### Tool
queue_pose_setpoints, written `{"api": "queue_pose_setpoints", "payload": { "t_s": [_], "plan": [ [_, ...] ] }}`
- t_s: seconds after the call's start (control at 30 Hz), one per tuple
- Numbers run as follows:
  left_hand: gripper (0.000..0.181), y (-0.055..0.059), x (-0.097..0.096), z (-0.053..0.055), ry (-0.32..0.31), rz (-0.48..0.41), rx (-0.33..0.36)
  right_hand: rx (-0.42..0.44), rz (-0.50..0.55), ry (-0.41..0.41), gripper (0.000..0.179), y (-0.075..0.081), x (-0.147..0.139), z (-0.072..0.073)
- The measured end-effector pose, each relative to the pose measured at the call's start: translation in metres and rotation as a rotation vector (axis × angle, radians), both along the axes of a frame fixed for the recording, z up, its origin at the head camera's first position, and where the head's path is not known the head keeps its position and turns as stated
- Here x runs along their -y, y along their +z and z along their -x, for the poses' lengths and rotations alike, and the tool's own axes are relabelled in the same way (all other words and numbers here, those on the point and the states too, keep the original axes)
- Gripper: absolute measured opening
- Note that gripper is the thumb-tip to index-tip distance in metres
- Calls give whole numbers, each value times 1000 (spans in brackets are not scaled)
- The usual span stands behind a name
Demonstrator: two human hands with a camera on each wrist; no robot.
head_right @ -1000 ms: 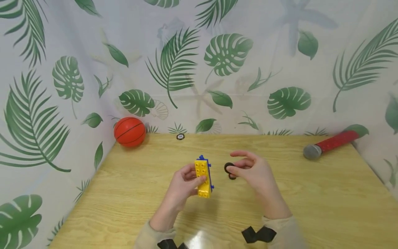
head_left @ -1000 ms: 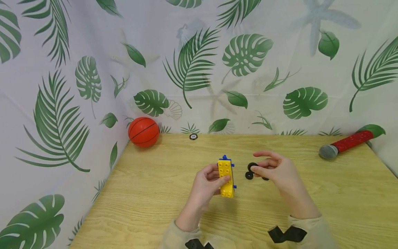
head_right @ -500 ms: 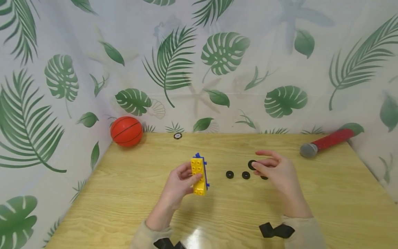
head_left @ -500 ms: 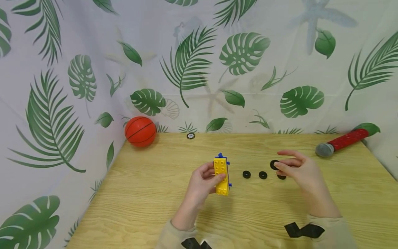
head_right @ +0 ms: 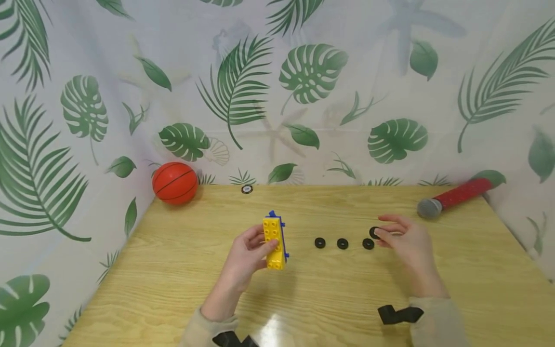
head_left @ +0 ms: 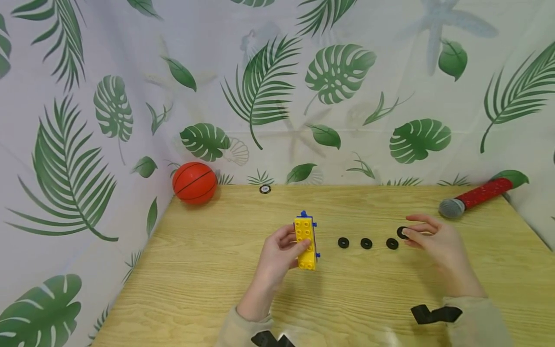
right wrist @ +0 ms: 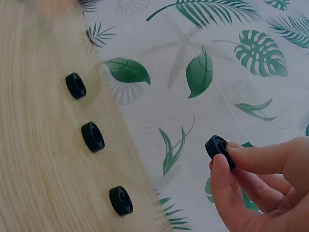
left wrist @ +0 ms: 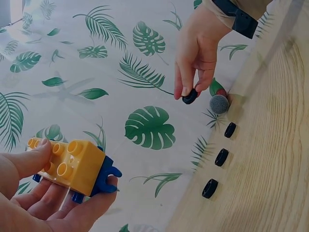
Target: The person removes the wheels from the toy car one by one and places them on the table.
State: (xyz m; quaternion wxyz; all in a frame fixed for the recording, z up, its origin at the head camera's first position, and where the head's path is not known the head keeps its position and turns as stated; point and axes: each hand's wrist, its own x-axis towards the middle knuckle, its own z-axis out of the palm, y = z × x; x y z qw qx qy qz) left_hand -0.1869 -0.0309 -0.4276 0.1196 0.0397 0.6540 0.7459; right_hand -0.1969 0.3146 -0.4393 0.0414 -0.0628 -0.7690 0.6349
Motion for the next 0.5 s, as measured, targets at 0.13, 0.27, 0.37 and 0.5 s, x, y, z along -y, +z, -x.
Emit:
{"api": "queue_pose_setpoints", "payload": {
  "t_s": [0.13,0.27,0.37,0.5],
  "plan": [
    [40,1,1,0,-8,-1,-12,37,-79,-17,27,-6,-13,5],
    [39,2,2,0,-16,-4,-16,76,-74,-19,25,-12,-23,11],
    [39,1,2,0,-19,-7,-13,101,-65,-32,24,-19,-29,15],
    [39,0,2,-1,-13,-6,-9,130,-40,-35,26,-29,-37,18]
  ]
}}
